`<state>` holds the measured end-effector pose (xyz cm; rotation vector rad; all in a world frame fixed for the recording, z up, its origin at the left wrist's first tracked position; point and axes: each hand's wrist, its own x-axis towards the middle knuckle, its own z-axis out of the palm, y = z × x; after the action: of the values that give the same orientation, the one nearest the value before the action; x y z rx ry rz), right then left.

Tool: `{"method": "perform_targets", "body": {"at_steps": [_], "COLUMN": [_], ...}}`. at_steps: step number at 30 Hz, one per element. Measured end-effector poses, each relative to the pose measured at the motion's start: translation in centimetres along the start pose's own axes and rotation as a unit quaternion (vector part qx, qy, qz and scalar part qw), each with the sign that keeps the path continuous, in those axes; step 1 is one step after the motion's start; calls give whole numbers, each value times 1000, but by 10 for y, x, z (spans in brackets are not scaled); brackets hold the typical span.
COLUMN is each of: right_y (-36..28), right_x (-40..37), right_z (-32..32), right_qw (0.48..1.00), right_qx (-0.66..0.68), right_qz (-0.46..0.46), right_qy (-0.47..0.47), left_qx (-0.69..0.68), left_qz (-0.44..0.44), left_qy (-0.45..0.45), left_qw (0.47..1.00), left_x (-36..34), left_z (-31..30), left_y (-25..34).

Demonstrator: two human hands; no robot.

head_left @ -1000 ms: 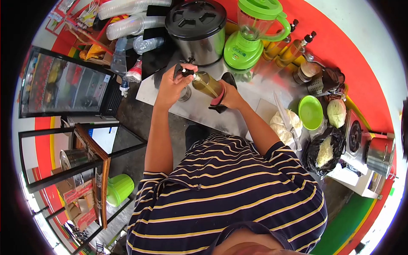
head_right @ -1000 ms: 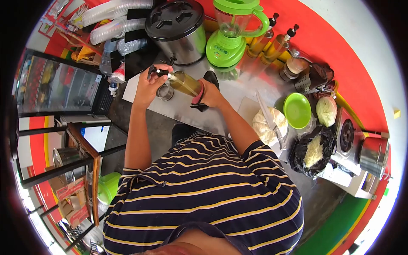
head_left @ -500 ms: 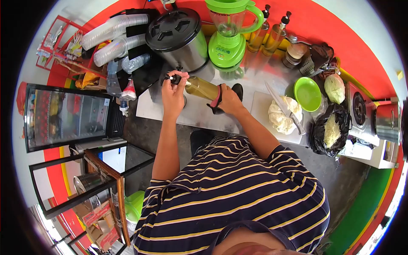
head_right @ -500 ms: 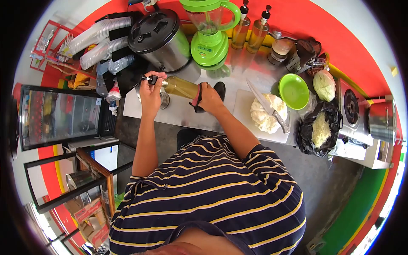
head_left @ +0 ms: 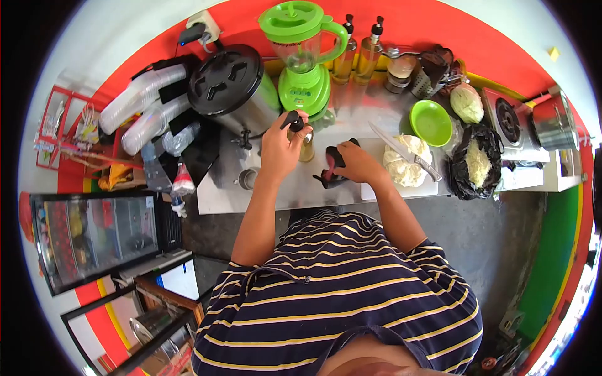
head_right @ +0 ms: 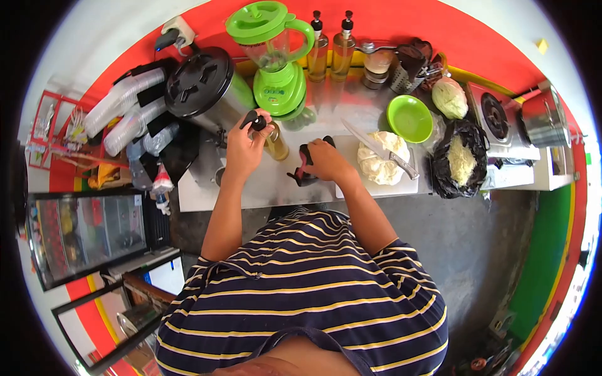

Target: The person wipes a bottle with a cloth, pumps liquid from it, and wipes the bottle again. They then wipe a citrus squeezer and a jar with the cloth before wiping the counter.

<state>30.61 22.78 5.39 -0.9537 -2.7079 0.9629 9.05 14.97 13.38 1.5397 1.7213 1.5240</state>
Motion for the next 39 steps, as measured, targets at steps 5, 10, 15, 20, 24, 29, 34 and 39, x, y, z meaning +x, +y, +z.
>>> {"method": "perform_targets", "body": {"at_steps": [5,10,15,20,24,29,34,39], "right_y": [-54,-68,-66,-55,-32,14,61,114], "right_x": [16,41,50,60,59,56,53,65], "right_z": [-26,-19,-28,-52,-81,-112,-141,-153], "right_qw": [973,950,918,893,895,896,912,926], "right_qx": [153,107,105,109,104,141,137,155], "right_qz": [6,48,60,44,34,56,54,47], "right_qy": [174,289,379,434,432,417,383,341], "left_qx": [3,-63,-46,-50,-66,-47,-35,-78], "left_qz": [53,47,167,192,213,166,140,90], "left_qy": [-41,-81,-115,-118,-125,-167,-172,-158], "left_qw": [998,994,978,973,967,971,975,980], "left_x": [20,41,65,93,115,142,162,173], "left_z": [9,16,34,53,80,116,170,205], "left_y": [12,20,23,32,40,50,41,32]}}
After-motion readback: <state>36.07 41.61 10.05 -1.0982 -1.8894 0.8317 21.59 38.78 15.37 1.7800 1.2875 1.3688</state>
